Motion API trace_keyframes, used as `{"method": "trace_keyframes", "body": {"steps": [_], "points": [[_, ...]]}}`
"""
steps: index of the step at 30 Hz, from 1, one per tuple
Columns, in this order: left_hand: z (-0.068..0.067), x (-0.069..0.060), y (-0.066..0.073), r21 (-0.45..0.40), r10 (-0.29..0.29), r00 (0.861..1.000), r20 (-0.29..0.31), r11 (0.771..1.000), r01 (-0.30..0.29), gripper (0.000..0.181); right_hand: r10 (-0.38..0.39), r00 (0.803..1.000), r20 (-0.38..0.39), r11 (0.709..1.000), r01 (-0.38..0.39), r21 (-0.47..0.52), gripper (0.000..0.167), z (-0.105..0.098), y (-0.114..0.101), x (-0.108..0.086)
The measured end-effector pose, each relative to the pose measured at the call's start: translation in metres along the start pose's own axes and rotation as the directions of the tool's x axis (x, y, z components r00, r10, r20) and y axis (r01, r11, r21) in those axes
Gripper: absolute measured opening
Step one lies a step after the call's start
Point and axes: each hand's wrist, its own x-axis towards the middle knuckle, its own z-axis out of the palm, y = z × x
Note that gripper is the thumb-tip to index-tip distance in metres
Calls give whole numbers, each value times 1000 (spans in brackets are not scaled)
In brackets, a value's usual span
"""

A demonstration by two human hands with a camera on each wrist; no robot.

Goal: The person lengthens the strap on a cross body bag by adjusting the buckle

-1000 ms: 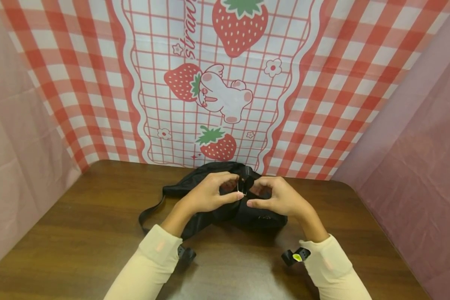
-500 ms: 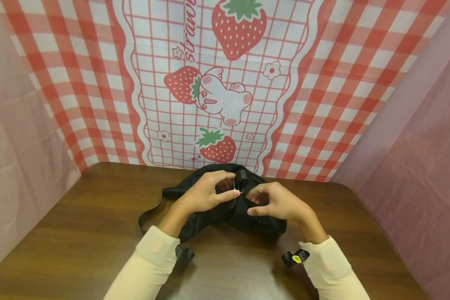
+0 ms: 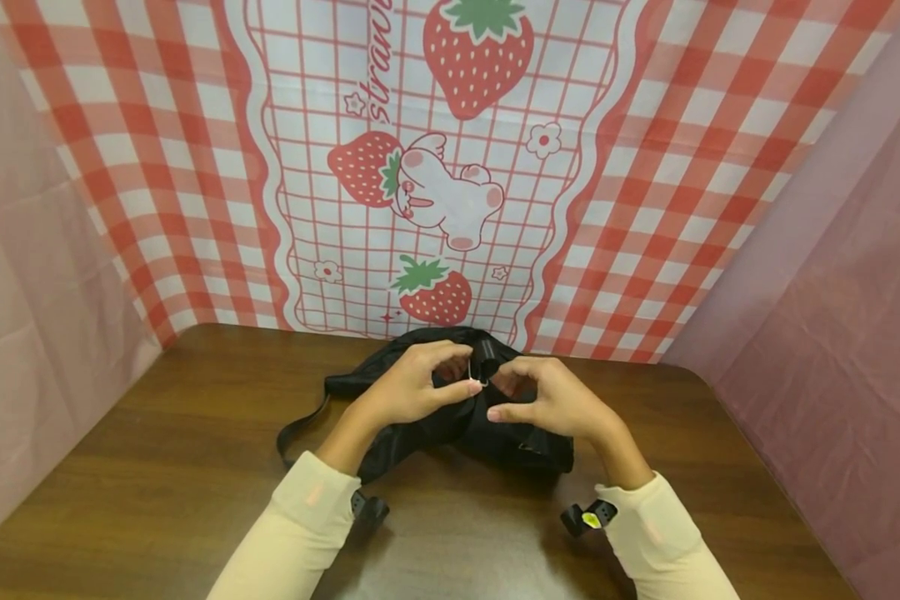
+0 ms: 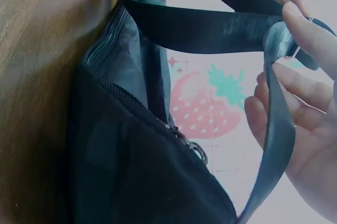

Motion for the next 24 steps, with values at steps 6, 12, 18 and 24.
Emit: {"method": "trace_keyframes", "body": {"steps": [6,12,18,24], "points": [[-1,1,2,1,6,1000,-12,1000,-6,51,-37,997,-67,999,36,-19,36,4,-6,2],[0,1,2,3,20,1000,-16,1000,-20,49,-65,994,-84,997,61,-42,33,8,-7,4],[0,1,1,-2,17,1000,-10,1000,-17,49,-56,995,-80,997,51,-66,30,8,-6,4],[-2,0,1,13,1,1000,-8,1000,-1,49,-48,996,-73,997,44,-58,34,4,-5,2]]}}
